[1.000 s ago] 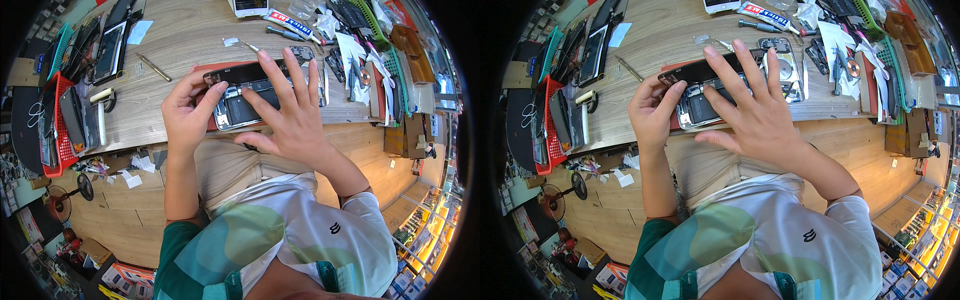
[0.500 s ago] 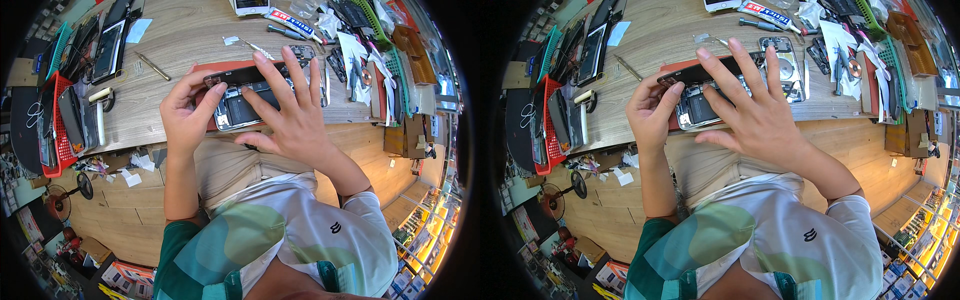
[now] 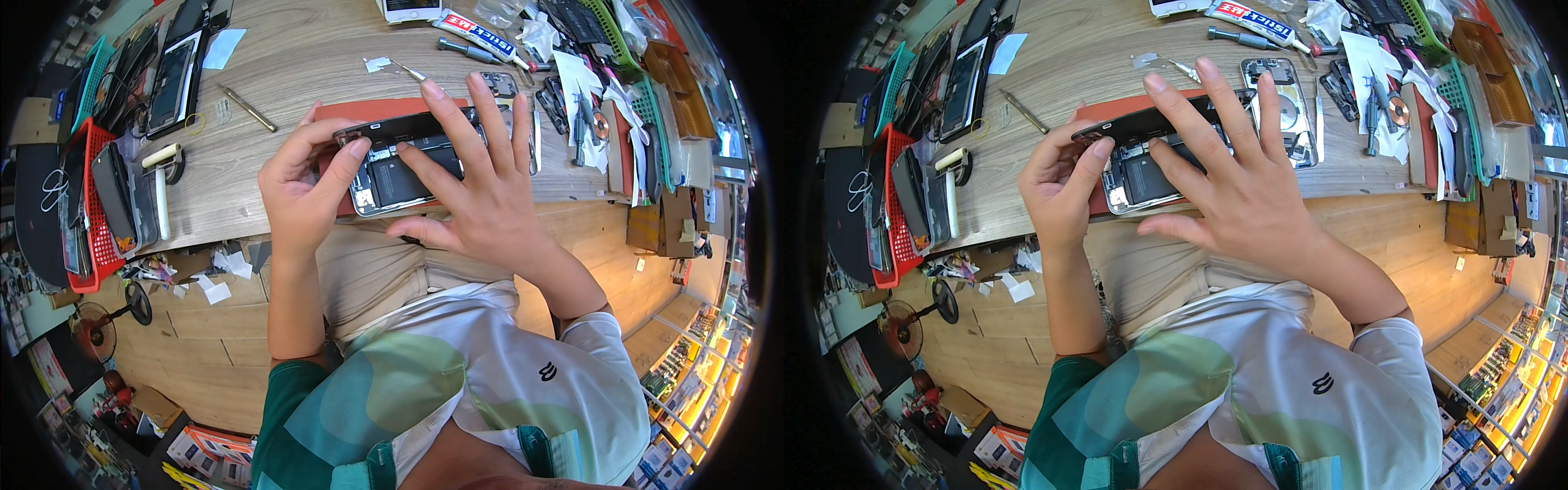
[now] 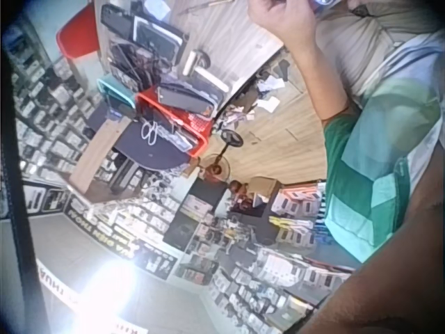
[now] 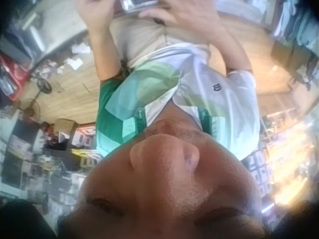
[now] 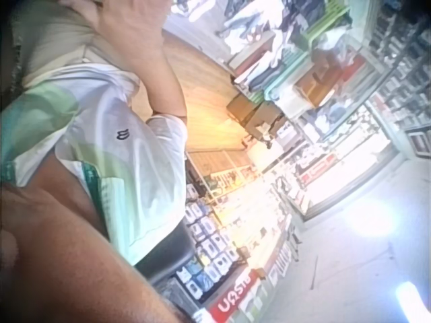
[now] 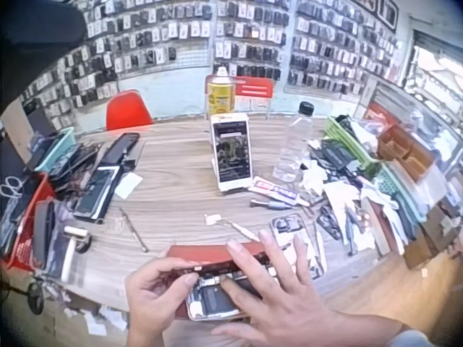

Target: The person uses tweezers to adjust internal components of a disassembled smartphone, then places the screen assembly onto the chassis and secures it with a screwdriver. The person handles the phone, screen, and tools throughout the process.

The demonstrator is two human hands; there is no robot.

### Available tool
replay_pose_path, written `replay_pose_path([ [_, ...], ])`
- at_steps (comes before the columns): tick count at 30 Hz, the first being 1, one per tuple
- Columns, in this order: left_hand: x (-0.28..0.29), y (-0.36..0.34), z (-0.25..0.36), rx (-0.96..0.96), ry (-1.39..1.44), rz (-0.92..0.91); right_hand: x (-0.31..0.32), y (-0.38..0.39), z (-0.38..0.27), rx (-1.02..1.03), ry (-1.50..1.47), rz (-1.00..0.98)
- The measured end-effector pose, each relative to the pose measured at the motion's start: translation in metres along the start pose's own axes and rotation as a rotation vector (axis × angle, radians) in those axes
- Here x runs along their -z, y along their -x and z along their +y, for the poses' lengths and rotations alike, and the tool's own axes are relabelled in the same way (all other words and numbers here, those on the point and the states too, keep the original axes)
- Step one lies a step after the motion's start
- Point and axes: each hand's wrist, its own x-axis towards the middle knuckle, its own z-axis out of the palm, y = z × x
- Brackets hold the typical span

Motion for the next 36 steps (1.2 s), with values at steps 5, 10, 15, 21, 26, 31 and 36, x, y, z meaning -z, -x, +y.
replay_pose_path([
  [5, 0.0008, -0.0004, -0.0034, -0.044, -0.028, -0.003, -0.0015, -0.0002, 0.0004, 0.020, 0.008, -0.017],
  [10, -0.0042, -0.0017, 0.0022, -0.003, 0.021, 0.033, -0.0005, 0.0002, 0.0010, 0.041, 0.028, -0.036],
  [15, -0.0034, -0.0020, 0.0011, 0.003, 0.015, 0.032, -0.0021, 0.0011, -0.0017, 0.032, 0.038, -0.011],
  [21, -0.0052, -0.0018, 0.0025, 0.039, 0.059, 0.050, -0.0061, 0.0000, -0.0049, 0.043, 0.044, 0.030],
  [26, -0.0036, -0.0003, -0.0003, 0.005, 0.030, 0.025, -0.0071, -0.0005, -0.0051, 0.068, 0.053, 0.022],
  [31, 0.0012, 0.0006, -0.0024, 0.015, -0.029, -0.009, -0.0092, -0.0003, -0.0052, 0.097, 0.074, 0.020],
  [36, 0.0033, 0.0008, -0.0054, -0.061, -0.033, -0.038, -0.0076, 0.0050, -0.0068, 0.066, 0.080, 0.009],
])
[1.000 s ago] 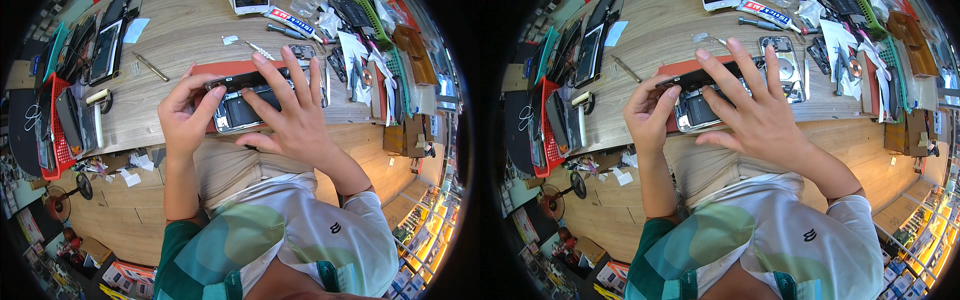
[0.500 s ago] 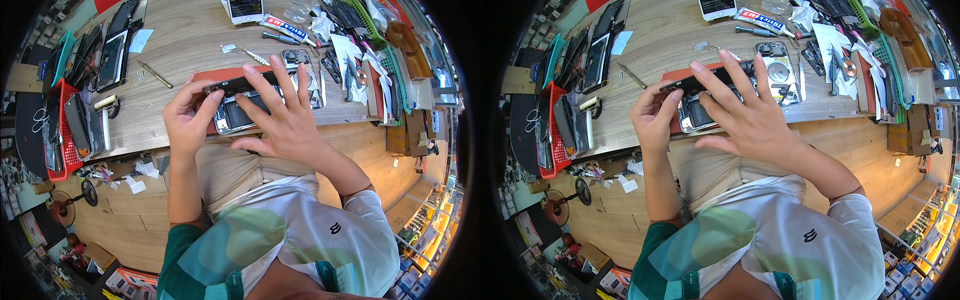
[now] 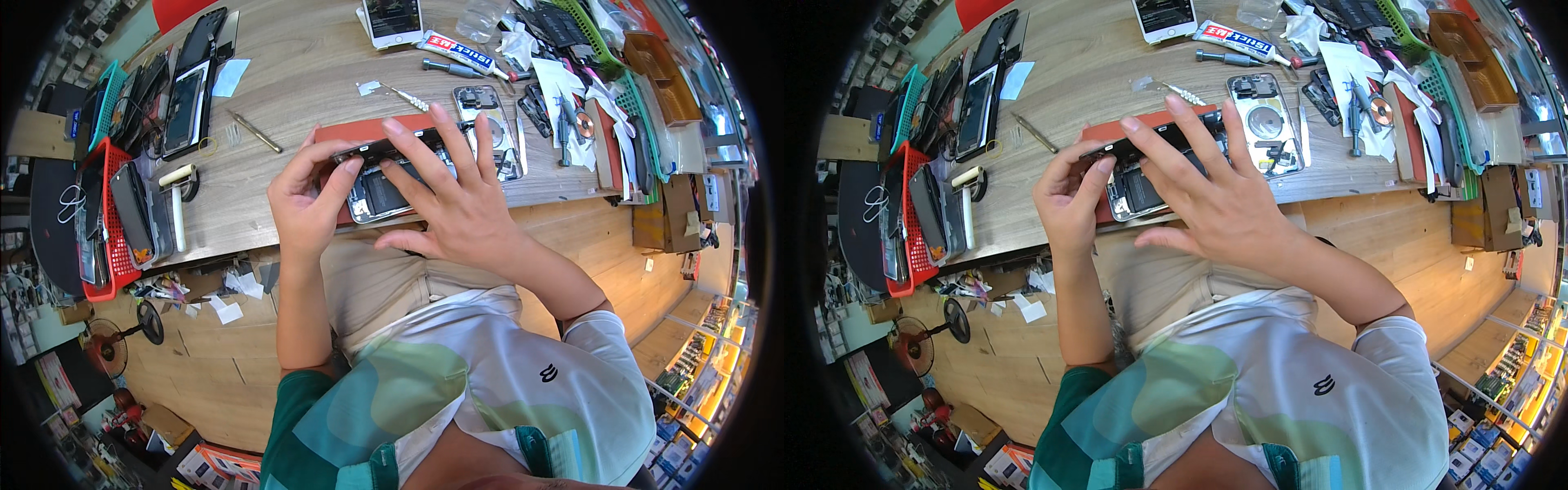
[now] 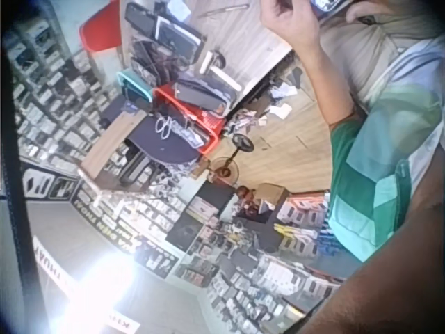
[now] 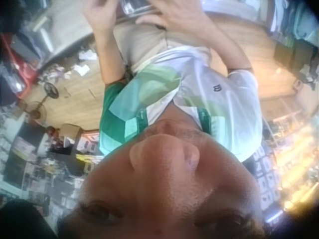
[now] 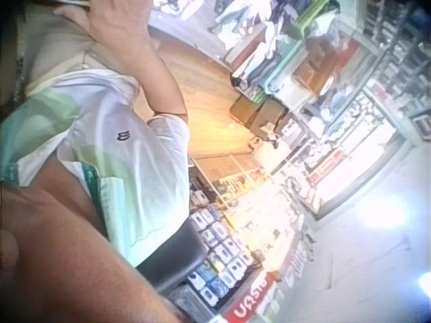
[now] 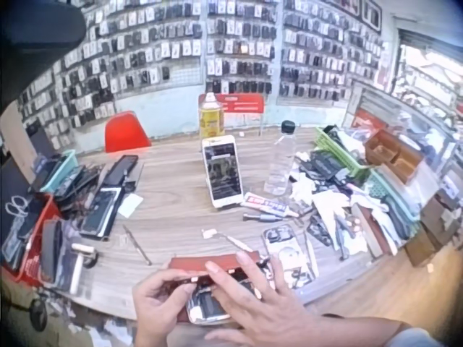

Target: The person uses tweezers to adjust internal components of a disassembled smartphone, then places the screen assembly onto the chassis and secures it with a screwdriver. The person handles the phone, screen, and tools throughout the process.

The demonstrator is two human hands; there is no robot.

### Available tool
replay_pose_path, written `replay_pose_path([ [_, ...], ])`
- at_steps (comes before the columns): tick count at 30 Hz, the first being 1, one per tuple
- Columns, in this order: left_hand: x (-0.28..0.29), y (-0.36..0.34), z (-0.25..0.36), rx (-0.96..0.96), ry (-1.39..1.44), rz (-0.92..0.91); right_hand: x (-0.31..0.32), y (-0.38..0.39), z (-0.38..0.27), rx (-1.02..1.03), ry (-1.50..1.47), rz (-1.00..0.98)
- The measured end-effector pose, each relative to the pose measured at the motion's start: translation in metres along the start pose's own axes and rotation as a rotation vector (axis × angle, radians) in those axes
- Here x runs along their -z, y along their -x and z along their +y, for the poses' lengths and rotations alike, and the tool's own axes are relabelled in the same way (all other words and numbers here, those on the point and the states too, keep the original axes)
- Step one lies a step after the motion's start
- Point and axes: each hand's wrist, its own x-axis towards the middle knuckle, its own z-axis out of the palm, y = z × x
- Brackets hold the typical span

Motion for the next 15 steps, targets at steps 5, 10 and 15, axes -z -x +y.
replay_pose_path([
  [5, -0.0062, 0.0024, 0.0080, 0.118, 0.111, 0.039, 0.0028, 0.0101, -0.0007, -0.061, -0.005, 0.059],
  [10, -0.0002, -0.0004, 0.0002, 0.001, 0.007, -0.003, 0.0009, 0.0096, 0.0050, -0.088, -0.008, 0.121],
  [15, 0.0001, -0.0005, 0.0023, 0.050, -0.005, 0.003, 0.0009, 0.0062, 0.0055, -0.075, -0.037, 0.100],
])
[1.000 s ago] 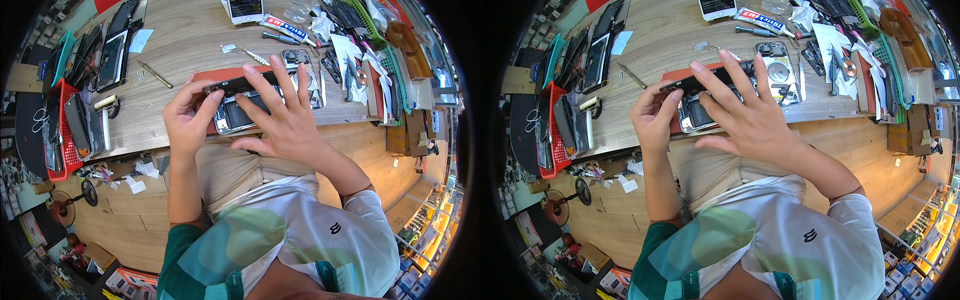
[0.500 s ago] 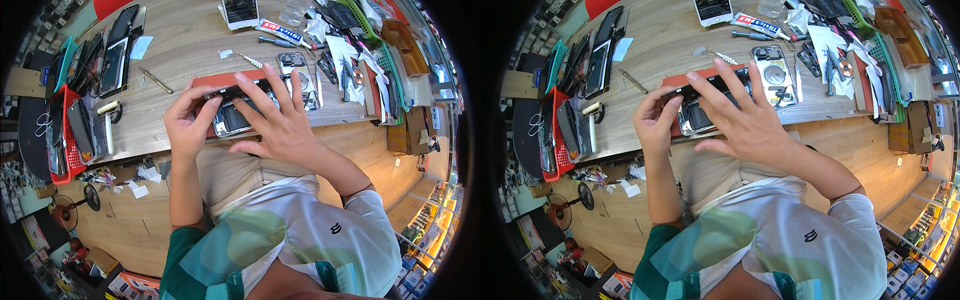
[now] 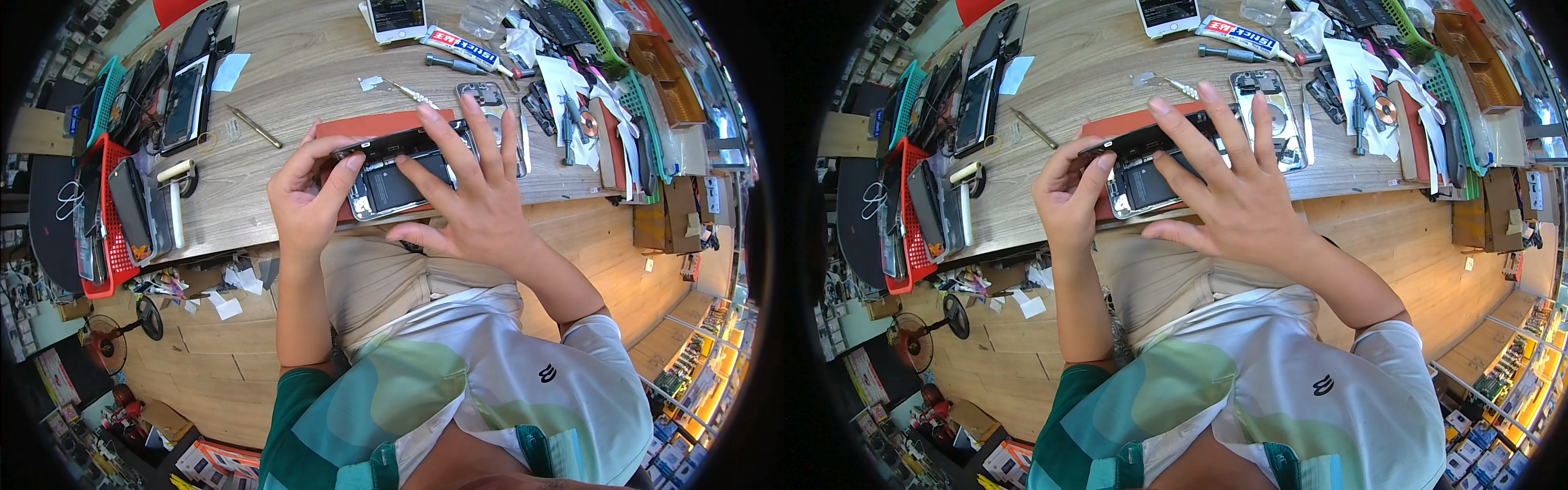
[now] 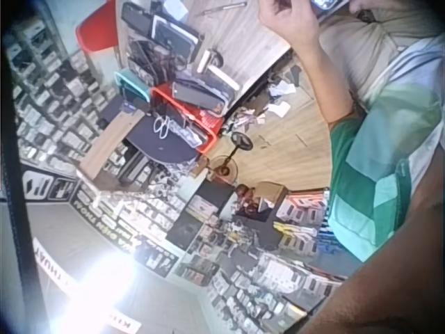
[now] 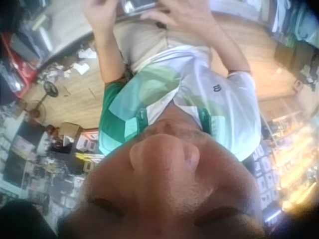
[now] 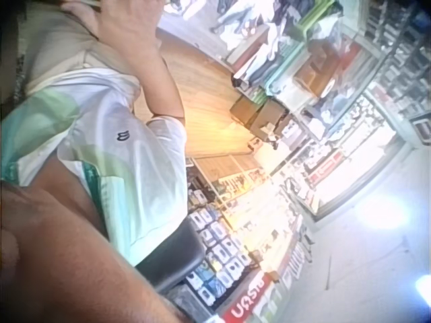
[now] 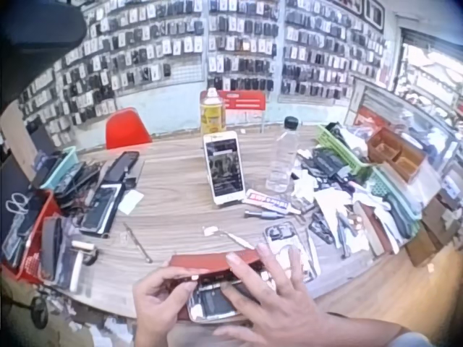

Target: The person uses tweezers to adjust internal components of a disassembled smartphone, then places the screen assembly onto the chassis and secures it with a screwdriver. The person handles the phone, screen, and tools throughout the process.

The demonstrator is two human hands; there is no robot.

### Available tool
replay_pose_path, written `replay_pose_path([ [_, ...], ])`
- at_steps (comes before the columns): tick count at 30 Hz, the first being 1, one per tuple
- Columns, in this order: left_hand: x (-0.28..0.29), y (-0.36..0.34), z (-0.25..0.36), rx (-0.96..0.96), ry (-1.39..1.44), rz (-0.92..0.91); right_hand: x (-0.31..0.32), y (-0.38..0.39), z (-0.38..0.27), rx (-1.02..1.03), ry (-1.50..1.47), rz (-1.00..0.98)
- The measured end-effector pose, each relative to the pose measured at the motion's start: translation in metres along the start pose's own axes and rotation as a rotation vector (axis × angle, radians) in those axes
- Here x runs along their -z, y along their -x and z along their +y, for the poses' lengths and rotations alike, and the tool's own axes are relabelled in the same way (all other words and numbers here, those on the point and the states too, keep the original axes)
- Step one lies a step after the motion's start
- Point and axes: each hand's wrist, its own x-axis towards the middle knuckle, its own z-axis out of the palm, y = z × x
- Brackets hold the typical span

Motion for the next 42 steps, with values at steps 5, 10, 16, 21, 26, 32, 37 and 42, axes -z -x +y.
replay_pose_path([
  [5, 0.000, -0.003, 0.001, -0.079, -0.021, -0.051, 0.001, -0.001, -0.001, 0.010, 0.031, -0.079],
  [10, 0.000, -0.006, 0.000, -0.111, 0.008, -0.080, 0.002, 0.000, 0.003, 0.047, 0.098, -0.108],
  [16, -0.001, -0.002, 0.006, -0.082, 0.073, -0.109, 0.000, 0.004, -0.003, 0.009, 0.062, -0.046],
  [21, 0.000, -0.001, 0.004, -0.060, 0.121, -0.112, -0.009, 0.001, -0.001, 0.074, 0.047, 0.020],
  [26, 0.000, -0.002, 0.007, -0.039, 0.122, -0.129, -0.002, 0.001, -0.004, 0.046, 0.026, 0.037],
  [32, 0.008, -0.002, 0.007, -0.140, -0.022, -0.237, 0.008, 0.024, -0.006, 0.020, 0.081, 0.146],
  [37, 0.013, 0.000, 0.010, -0.189, -0.118, -0.307, 0.011, 0.037, 0.001, 0.005, 0.111, 0.212],
  [42, 0.012, -0.002, 0.013, -0.274, -0.189, -0.342, 0.017, 0.034, 0.001, -0.005, 0.113, 0.187],
])
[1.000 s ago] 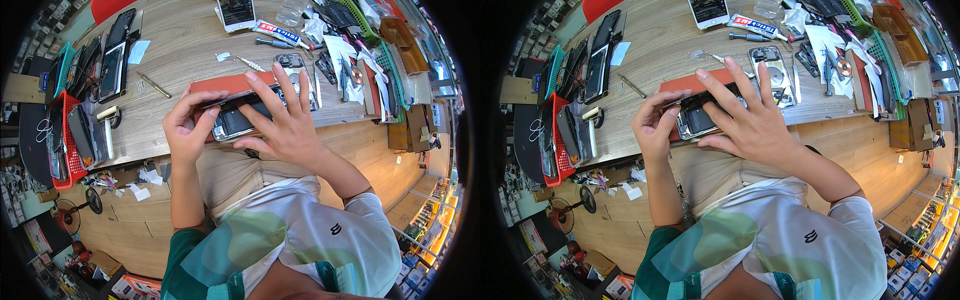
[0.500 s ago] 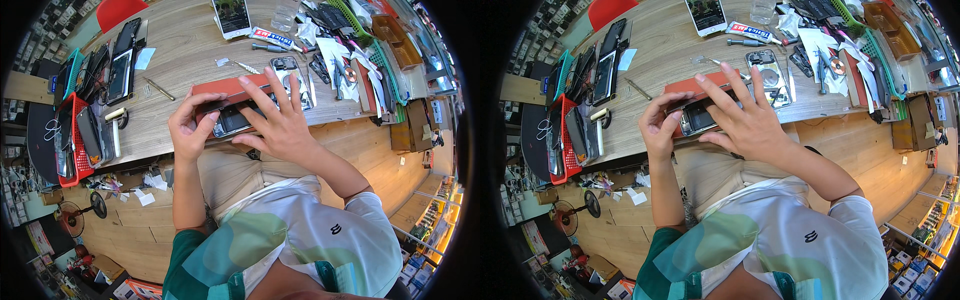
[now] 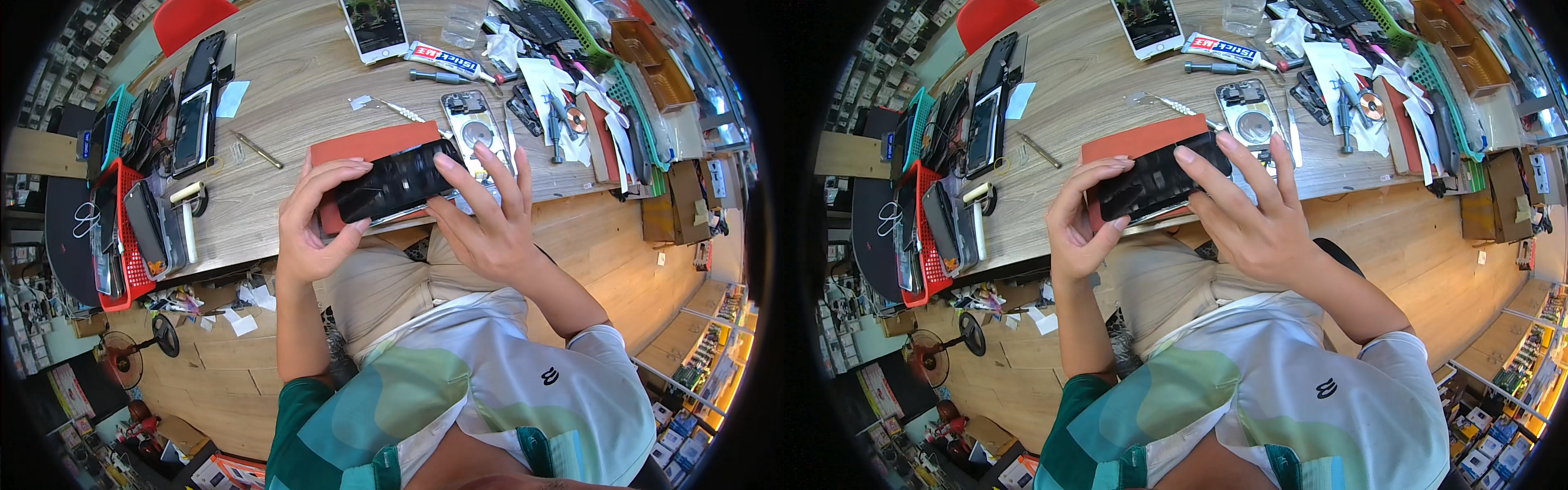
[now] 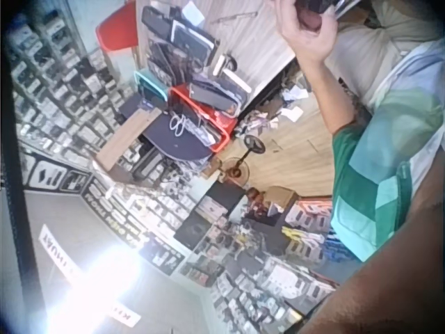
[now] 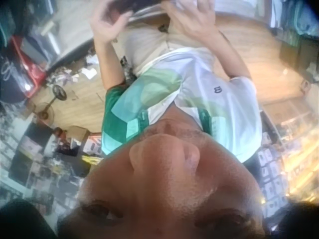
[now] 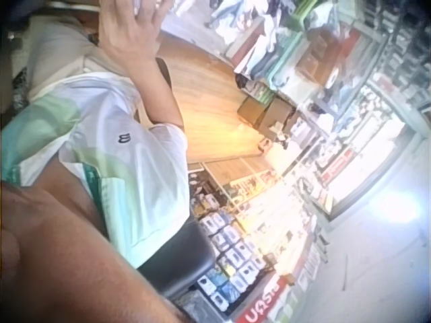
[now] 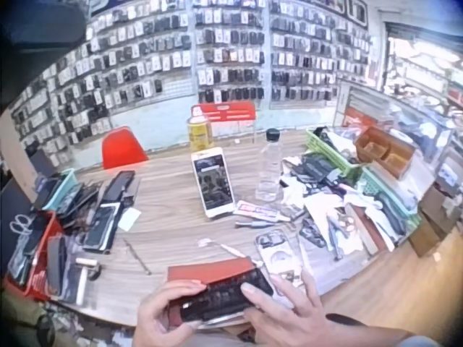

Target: The person uses tweezers to adjust internal components of a disassembled smartphone, then places the screen assembly onto the chassis and secures it with a screwdriver. The person handles the phone, screen, and tools throughout the process.

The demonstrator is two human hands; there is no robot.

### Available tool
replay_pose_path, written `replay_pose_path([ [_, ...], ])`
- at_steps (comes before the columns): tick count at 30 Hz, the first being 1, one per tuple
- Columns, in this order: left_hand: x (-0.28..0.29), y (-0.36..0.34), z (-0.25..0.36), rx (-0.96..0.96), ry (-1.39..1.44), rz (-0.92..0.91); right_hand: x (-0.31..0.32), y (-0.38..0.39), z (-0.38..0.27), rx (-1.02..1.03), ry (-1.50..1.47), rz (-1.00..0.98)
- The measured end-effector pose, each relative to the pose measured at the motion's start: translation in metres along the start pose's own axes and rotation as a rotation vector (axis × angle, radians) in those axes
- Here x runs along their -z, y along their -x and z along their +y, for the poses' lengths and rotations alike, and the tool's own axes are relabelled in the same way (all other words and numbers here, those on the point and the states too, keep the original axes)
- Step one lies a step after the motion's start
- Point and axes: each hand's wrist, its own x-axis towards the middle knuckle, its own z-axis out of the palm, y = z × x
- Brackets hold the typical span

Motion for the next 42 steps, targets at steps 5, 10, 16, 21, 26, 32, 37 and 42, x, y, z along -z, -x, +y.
replay_pose_path([
  [5, 0.001, -0.003, 0.004, -0.037, -0.064, -0.045, -0.002, 0.003, 0.004, 0.013, -0.006, 0.013],
  [10, 0.000, -0.002, 0.002, -0.066, -0.102, -0.050, -0.007, 0.004, 0.007, 0.052, 0.000, 0.053],
  [16, -0.005, -0.001, 0.004, -0.003, -0.096, 0.000, -0.006, 0.005, 0.006, 0.036, 0.001, 0.046],
  [21, -0.006, -0.001, 0.004, 0.008, -0.097, 0.009, -0.007, 0.006, 0.006, 0.036, 0.006, 0.051],
  [26, -0.008, 0.000, 0.003, 0.007, -0.061, 0.024, -0.008, 0.006, 0.005, 0.025, 0.000, 0.054],
  [32, -0.008, 0.001, 0.002, 0.010, -0.057, 0.033, -0.007, 0.006, 0.004, 0.015, 0.004, 0.041],
  [37, -0.009, 0.001, 0.001, 0.001, -0.027, 0.047, -0.007, 0.007, 0.004, 0.016, 0.003, 0.041],
  [42, -0.008, 0.002, 0.001, 0.014, -0.031, 0.045, -0.008, 0.007, 0.004, 0.016, 0.002, 0.045],
])
